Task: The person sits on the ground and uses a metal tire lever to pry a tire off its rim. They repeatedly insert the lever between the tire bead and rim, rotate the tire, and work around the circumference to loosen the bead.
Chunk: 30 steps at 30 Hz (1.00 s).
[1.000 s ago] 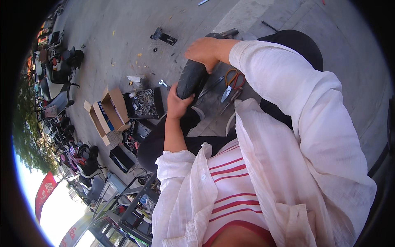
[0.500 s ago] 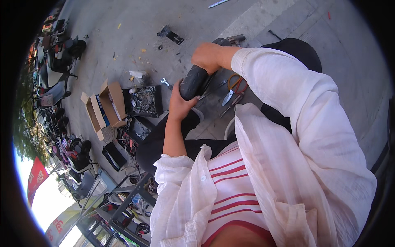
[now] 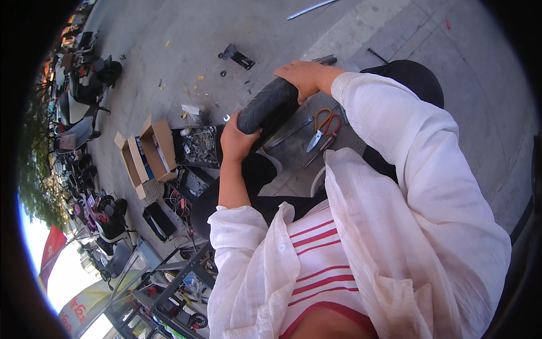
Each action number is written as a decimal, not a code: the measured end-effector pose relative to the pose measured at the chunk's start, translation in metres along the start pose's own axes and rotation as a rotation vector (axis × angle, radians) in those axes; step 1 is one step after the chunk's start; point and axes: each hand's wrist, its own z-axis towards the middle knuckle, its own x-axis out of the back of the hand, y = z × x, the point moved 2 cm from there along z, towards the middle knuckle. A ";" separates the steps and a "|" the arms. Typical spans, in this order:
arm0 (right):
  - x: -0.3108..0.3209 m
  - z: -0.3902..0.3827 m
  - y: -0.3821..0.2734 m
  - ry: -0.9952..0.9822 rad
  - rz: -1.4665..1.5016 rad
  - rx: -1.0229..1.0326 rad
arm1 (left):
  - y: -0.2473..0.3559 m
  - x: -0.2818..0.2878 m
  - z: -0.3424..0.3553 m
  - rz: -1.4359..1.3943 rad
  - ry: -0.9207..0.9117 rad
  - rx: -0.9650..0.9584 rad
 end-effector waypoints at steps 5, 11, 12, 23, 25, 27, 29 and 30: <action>0.006 0.006 -0.005 -0.079 0.045 -0.044 | 0.005 -0.002 -0.004 0.024 -0.030 0.043; 0.023 0.016 -0.017 -0.081 -0.007 -0.007 | -0.012 0.002 0.000 -0.113 0.051 0.024; 0.030 0.018 -0.022 -0.112 -0.044 0.015 | -0.016 -0.001 -0.003 -0.159 0.049 0.022; 0.028 0.004 -0.025 -0.137 -0.069 0.007 | -0.035 -0.050 0.003 -0.356 -0.048 0.035; 0.030 0.003 -0.020 -0.133 -0.038 -0.002 | -0.028 -0.043 0.007 -0.338 -0.084 0.018; 0.028 0.004 -0.020 -0.124 -0.047 0.026 | -0.016 -0.036 0.008 -0.307 -0.093 -0.026; 0.023 0.006 -0.020 -0.125 -0.060 0.036 | 0.003 -0.029 0.010 -0.302 -0.047 -0.136; 0.021 0.007 -0.026 -0.136 -0.068 0.035 | 0.014 -0.026 0.011 -0.302 -0.026 -0.188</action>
